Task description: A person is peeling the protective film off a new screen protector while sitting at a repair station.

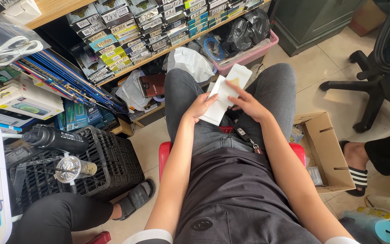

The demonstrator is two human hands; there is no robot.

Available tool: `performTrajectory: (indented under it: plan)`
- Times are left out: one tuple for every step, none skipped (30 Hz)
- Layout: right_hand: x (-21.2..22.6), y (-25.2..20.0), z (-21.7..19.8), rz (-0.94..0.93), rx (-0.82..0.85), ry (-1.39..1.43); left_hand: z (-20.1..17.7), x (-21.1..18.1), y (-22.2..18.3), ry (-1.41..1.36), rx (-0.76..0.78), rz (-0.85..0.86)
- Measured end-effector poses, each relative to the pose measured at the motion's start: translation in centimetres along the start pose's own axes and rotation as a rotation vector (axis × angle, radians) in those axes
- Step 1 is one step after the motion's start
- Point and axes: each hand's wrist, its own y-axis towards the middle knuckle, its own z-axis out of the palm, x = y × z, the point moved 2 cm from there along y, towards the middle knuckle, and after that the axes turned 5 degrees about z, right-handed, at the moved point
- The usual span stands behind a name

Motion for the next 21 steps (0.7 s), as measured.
performTrajectory:
  plan:
    - [-0.3, 0.0, 0.0, 0.0, 0.0, 0.0, -0.1, 0.1, 0.1, 0.0, 0.0, 0.0]
    - [-0.7, 0.0, 0.2, 0.021, 0.078, -0.028, -0.3, 0.1, 0.2, -0.011, -0.02, -0.004]
    - [-1.0, 0.0, 0.4, 0.041, 0.155, -0.055, -0.4, 0.2, 0.3, -0.022, -0.04, -0.008]
    - [-0.6, -0.2, 0.5, 0.041, 0.154, -0.055, -0.4, 0.1, 0.2, -0.022, -0.04, -0.008]
    - [-0.2, -0.4, 0.6, 0.051, 0.154, -0.035, -0.3, 0.0, 0.0, -0.023, -0.041, -0.003]
    - [0.3, -0.7, 0.6, 0.062, 0.153, -0.015, -0.1, -0.2, -0.1, -0.024, -0.041, 0.002]
    - [0.7, -0.8, 0.8, 0.061, 0.152, -0.015, -0.2, 0.0, 0.0, -0.024, -0.04, 0.002]
    - [1.1, -0.9, 0.7, 0.061, 0.09, 0.05, -0.2, 0.2, 0.1, -0.013, -0.028, 0.002]
    - [1.5, -1.0, 0.7, 0.061, 0.028, 0.115, -0.2, 0.4, 0.2, -0.003, -0.015, 0.002]
    - [0.8, -0.5, 0.4, 0.061, 0.028, 0.115, 0.0, 0.0, 0.0, -0.003, -0.015, 0.002]
    - [0.2, 0.0, 0.0, 0.049, -0.032, 0.171, 0.3, -0.3, -0.2, 0.002, -0.011, -0.003]
    - [-0.5, 0.5, -0.4, 0.037, -0.092, 0.228, 0.5, -0.7, -0.5, 0.007, -0.008, -0.008]
    - [-0.5, 0.4, -0.4, 0.038, -0.092, 0.227, 0.7, -1.0, -0.9, 0.006, -0.008, -0.008]
    - [-0.6, 0.4, -0.6, 0.023, -0.162, 0.259, 0.9, -1.4, -1.2, 0.017, -0.01, -0.012]
    - [-0.6, 0.4, -0.8, 0.009, -0.233, 0.291, 1.2, -1.8, -1.5, 0.028, -0.011, -0.016]
    - [-0.7, 0.5, -1.0, 0.008, -0.234, 0.29, 1.2, -1.8, -1.4, 0.028, -0.01, -0.016]
    - [-0.8, 0.5, -1.3, -0.012, -0.29, 0.307, 1.3, -1.7, -1.4, 0.029, -0.021, -0.01]
    - [-1.0, 0.5, -1.5, -0.034, -0.346, 0.326, 1.3, -1.7, -1.3, 0.031, -0.032, -0.006]
    - [-1.8, 1.2, -1.5, -0.035, -0.348, 0.327, 1.0, -1.7, -1.5, 0.032, -0.03, -0.006]
    - [-2.7, 1.8, -1.9, -0.018, -0.358, 0.371, 0.9, -1.8, -1.4, 0.058, -0.03, 0.009]
    - [-3.6, 2.4, -2.3, -0.001, -0.369, 0.416, 0.9, -1.8, -1.3, 0.083, -0.029, 0.023]
